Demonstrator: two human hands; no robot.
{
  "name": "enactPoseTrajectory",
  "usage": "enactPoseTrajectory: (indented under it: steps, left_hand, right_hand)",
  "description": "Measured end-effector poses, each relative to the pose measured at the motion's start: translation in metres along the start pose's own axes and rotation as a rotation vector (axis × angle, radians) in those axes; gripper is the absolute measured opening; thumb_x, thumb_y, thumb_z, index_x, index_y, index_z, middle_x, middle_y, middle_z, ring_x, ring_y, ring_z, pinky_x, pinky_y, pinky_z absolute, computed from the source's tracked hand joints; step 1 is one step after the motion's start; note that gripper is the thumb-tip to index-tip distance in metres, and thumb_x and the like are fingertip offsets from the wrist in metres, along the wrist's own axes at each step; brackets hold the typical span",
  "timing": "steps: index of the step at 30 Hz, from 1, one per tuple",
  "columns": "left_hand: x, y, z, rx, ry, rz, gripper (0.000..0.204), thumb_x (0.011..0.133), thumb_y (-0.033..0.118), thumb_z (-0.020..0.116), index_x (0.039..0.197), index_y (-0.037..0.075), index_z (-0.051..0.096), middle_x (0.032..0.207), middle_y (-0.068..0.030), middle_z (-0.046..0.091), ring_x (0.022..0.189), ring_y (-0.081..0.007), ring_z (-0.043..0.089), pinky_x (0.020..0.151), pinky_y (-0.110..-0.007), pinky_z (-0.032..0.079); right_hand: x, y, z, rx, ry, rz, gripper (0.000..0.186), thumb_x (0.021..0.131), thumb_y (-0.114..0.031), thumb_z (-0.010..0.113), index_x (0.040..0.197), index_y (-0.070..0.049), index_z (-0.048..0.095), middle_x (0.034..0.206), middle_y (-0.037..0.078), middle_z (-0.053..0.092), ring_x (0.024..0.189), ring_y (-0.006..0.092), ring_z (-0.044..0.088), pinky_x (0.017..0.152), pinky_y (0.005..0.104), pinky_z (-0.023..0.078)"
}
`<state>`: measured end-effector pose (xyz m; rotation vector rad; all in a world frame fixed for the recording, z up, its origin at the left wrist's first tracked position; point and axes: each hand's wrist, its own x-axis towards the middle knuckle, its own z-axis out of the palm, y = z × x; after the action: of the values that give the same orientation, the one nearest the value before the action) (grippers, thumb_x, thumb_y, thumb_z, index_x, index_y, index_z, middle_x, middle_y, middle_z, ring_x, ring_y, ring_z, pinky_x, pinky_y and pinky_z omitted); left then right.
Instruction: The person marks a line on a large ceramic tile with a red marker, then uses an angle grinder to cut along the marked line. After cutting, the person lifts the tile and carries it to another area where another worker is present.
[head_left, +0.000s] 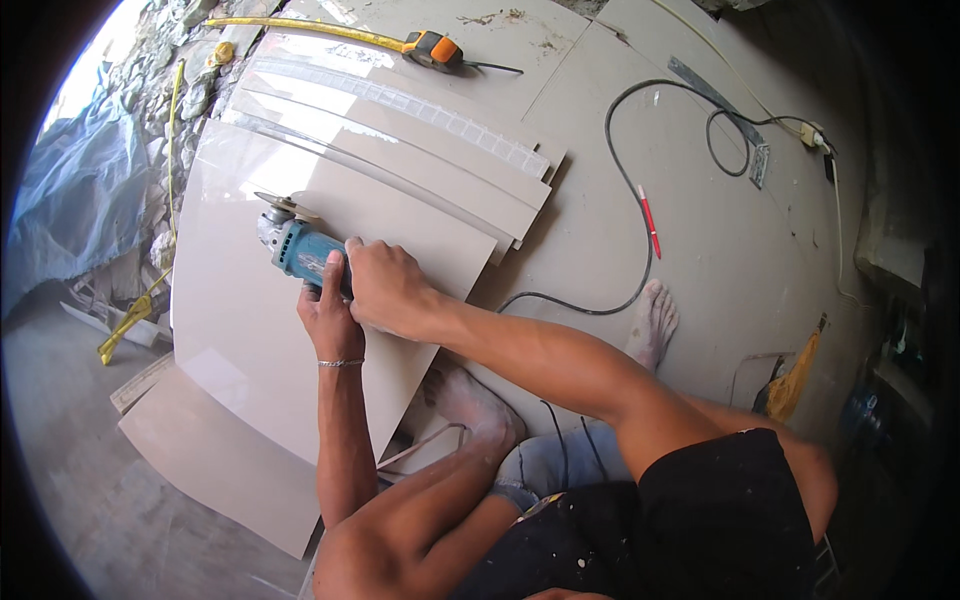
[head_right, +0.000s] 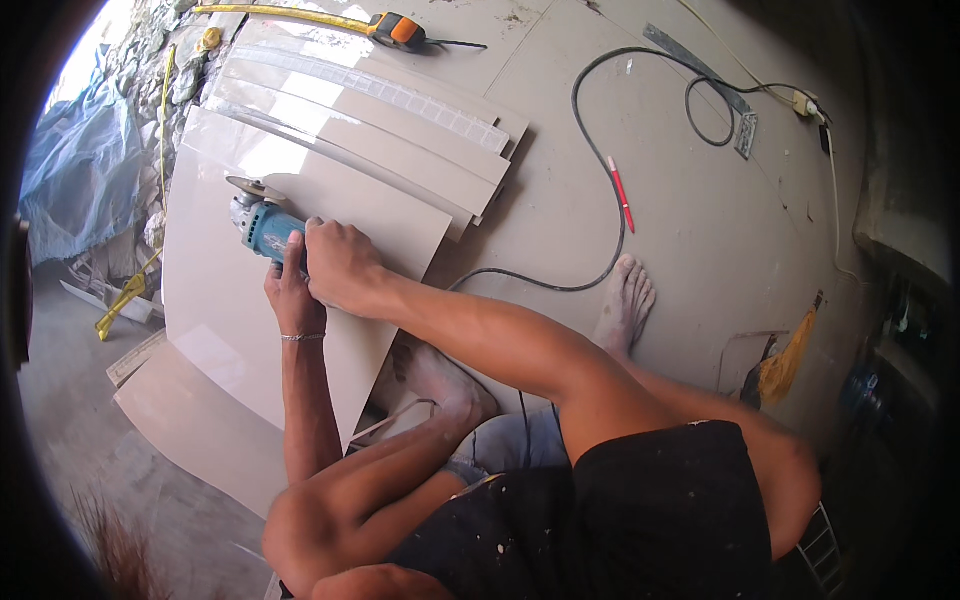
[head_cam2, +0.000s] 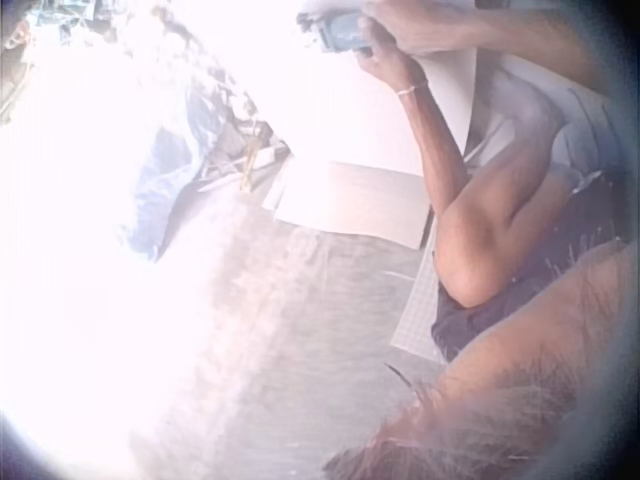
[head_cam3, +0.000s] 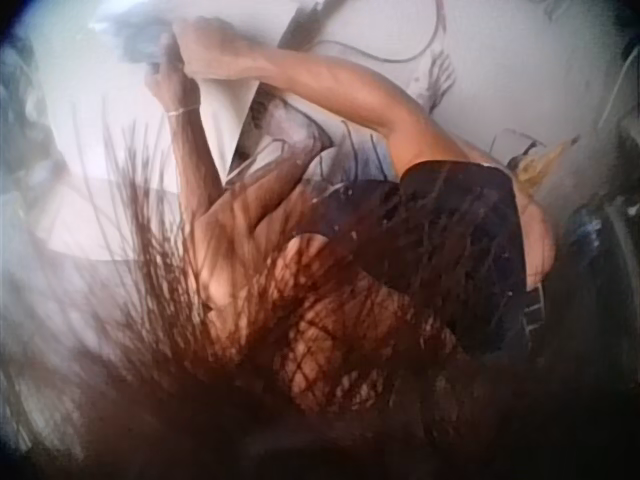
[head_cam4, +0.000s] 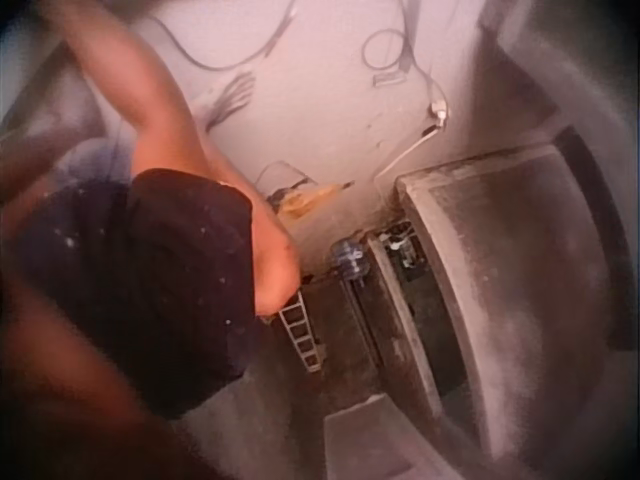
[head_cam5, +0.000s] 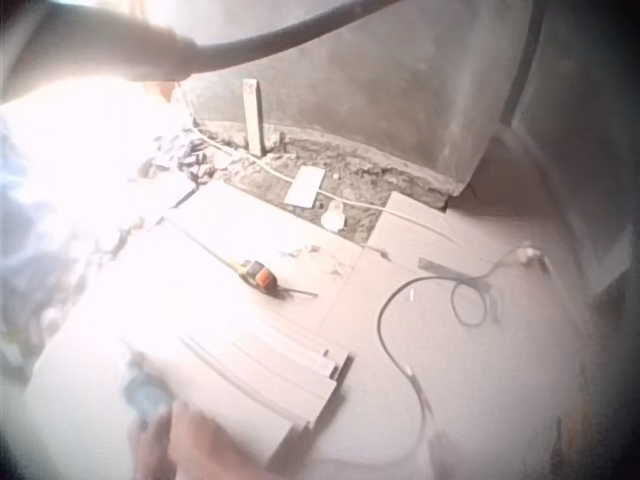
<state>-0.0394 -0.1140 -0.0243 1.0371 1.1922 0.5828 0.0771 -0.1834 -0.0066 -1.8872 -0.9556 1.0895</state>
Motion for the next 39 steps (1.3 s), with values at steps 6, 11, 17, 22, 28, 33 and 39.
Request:
enactPoseTrajectory:
  steps: [6, 11, 17, 22, 28, 33, 39]
  left_hand:
    - [-0.001, -0.002, 0.000, -0.003, 0.001, -0.001, 0.027, 0.104, 0.024, 0.075, 0.108, -0.002, 0.067, 0.100, -0.0059, 0.071, 0.086, -0.0113, 0.066, 0.076, -0.028, 0.055]
    - [-0.003, -0.006, -0.002, -0.023, -0.025, 0.004, 0.027, 0.104, 0.024, 0.074, 0.110, -0.002, 0.067, 0.102, -0.0057, 0.071, 0.088, -0.0110, 0.066, 0.078, -0.028, 0.054]
    - [-0.002, -0.010, -0.004, -0.002, -0.037, 0.029, 0.031, 0.106, 0.025, 0.071, 0.113, -0.005, 0.068, 0.107, -0.0089, 0.073, 0.091, -0.0152, 0.071, 0.079, -0.031, 0.058]
    - [-0.007, -0.012, -0.002, -0.011, -0.034, 0.020, 0.031, 0.106, 0.026, 0.071, 0.114, -0.005, 0.067, 0.106, -0.0086, 0.073, 0.091, -0.0152, 0.071, 0.079, -0.031, 0.058]
    - [-0.010, -0.015, -0.001, 0.000, -0.037, 0.031, 0.031, 0.106, 0.026, 0.071, 0.113, -0.004, 0.067, 0.105, -0.0082, 0.073, 0.090, -0.0150, 0.071, 0.078, -0.031, 0.058]
    - [-0.011, -0.015, 0.000, 0.005, -0.040, 0.038, 0.031, 0.105, 0.026, 0.071, 0.114, -0.004, 0.067, 0.105, -0.0082, 0.073, 0.090, -0.0149, 0.071, 0.079, -0.031, 0.058]
    - [-0.011, -0.014, 0.001, -0.004, -0.025, 0.024, 0.031, 0.105, 0.026, 0.071, 0.114, -0.004, 0.067, 0.105, -0.0082, 0.073, 0.089, -0.0149, 0.071, 0.078, -0.031, 0.058]
  right_hand:
    - [-0.003, -0.001, 0.000, -0.011, 0.022, 0.006, 0.028, 0.086, -0.004, 0.070, 0.109, 0.009, 0.061, 0.101, 0.032, 0.073, 0.098, 0.0478, 0.075, 0.088, 0.0512, 0.062]
    - [-0.007, 0.000, -0.002, -0.008, 0.022, 0.002, 0.027, 0.085, -0.004, 0.070, 0.108, 0.009, 0.061, 0.100, 0.031, 0.073, 0.097, 0.0477, 0.075, 0.086, 0.0510, 0.062]
    - [-0.008, 0.003, -0.001, -0.003, 0.020, 0.014, 0.028, 0.084, -0.004, 0.071, 0.108, 0.008, 0.061, 0.099, 0.031, 0.073, 0.097, 0.0476, 0.075, 0.086, 0.0509, 0.062]
    - [-0.009, 0.006, 0.001, -0.022, 0.018, 0.021, 0.028, 0.083, -0.003, 0.071, 0.107, 0.008, 0.061, 0.099, 0.031, 0.073, 0.097, 0.0477, 0.075, 0.086, 0.0509, 0.062]
    - [-0.014, 0.008, 0.000, -0.015, 0.026, 0.020, 0.027, 0.083, -0.002, 0.070, 0.106, 0.008, 0.061, 0.098, 0.031, 0.073, 0.096, 0.0479, 0.075, 0.085, 0.0514, 0.062]
    - [-0.015, 0.009, 0.000, -0.010, 0.031, 0.002, 0.026, 0.084, -0.003, 0.069, 0.106, 0.009, 0.061, 0.098, 0.031, 0.073, 0.096, 0.0478, 0.075, 0.085, 0.0518, 0.062]
    - [-0.014, 0.010, 0.001, 0.019, 0.027, -0.006, 0.025, 0.085, -0.003, 0.068, 0.106, 0.009, 0.061, 0.098, 0.031, 0.073, 0.096, 0.0480, 0.075, 0.085, 0.0522, 0.062]
